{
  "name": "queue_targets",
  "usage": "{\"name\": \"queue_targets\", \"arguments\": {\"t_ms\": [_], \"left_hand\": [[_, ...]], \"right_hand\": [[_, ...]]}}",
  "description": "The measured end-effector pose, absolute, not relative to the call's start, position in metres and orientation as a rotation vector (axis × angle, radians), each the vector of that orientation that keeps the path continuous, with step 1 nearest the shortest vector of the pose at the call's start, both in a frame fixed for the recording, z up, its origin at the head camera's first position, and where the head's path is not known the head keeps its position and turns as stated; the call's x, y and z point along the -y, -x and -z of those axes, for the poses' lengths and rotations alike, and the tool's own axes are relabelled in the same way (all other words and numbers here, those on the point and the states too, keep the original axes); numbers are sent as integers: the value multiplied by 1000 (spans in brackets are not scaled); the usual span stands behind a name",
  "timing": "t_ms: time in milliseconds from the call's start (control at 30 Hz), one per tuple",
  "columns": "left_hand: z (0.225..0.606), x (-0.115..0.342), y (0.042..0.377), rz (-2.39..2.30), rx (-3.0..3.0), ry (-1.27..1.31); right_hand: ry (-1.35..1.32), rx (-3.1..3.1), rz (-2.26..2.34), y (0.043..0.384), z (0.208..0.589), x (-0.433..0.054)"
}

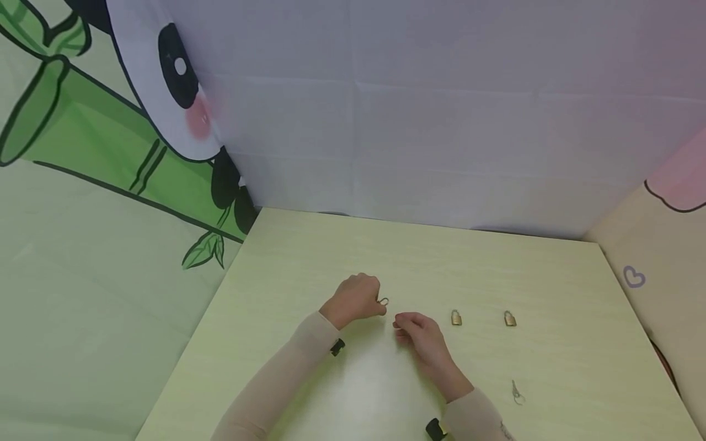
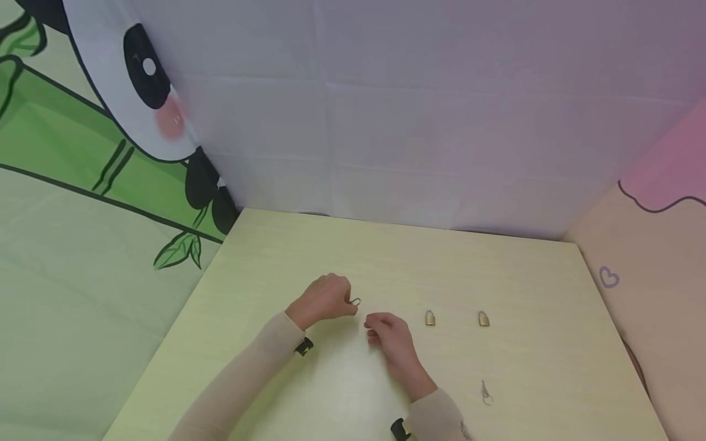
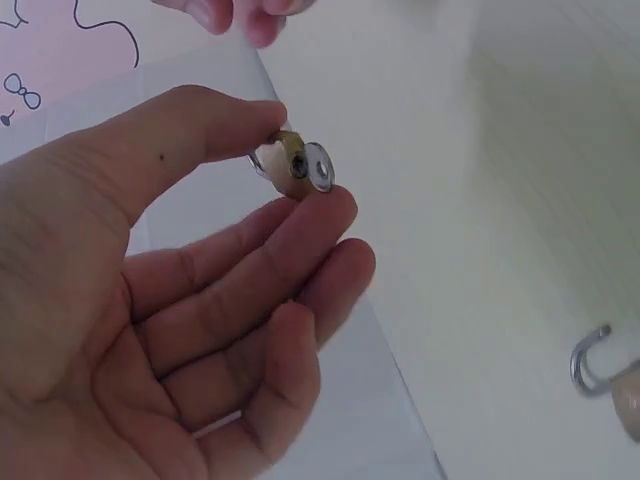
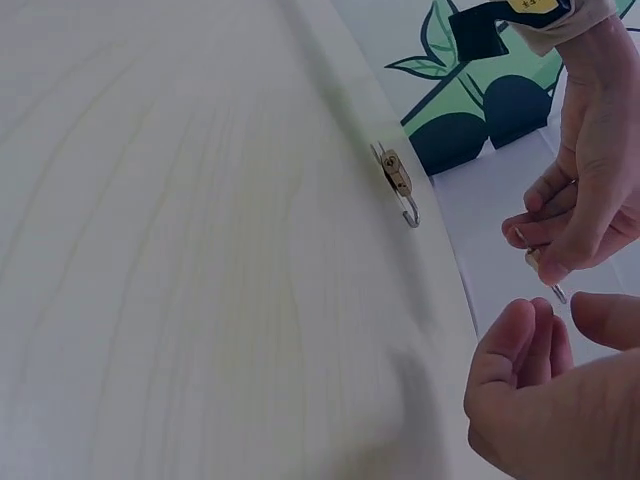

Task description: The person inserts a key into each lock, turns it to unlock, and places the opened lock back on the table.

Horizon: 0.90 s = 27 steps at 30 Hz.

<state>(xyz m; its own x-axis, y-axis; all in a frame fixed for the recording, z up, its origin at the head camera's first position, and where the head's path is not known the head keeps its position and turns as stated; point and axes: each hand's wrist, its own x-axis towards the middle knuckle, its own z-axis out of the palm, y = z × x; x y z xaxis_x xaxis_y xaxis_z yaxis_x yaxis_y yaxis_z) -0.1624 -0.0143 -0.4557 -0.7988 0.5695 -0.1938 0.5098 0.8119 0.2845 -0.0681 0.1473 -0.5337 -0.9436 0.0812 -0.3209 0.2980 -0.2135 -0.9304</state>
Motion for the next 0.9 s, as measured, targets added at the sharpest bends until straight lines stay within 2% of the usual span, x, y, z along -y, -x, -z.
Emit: {"name": "queue_targets", "arguments": {"t_ms": [300, 667, 900], "left_hand": [[455, 20, 166, -79, -2667, -1320], [448, 22, 166, -74, -2612, -1449], [449, 23, 166, -123, -2576, -1463]], "right_hand": [[-413, -2050, 2219, 67, 526, -161], [-263, -2327, 2024, 67, 529, -170], [-68, -2556, 1906, 67, 526, -170]]}}
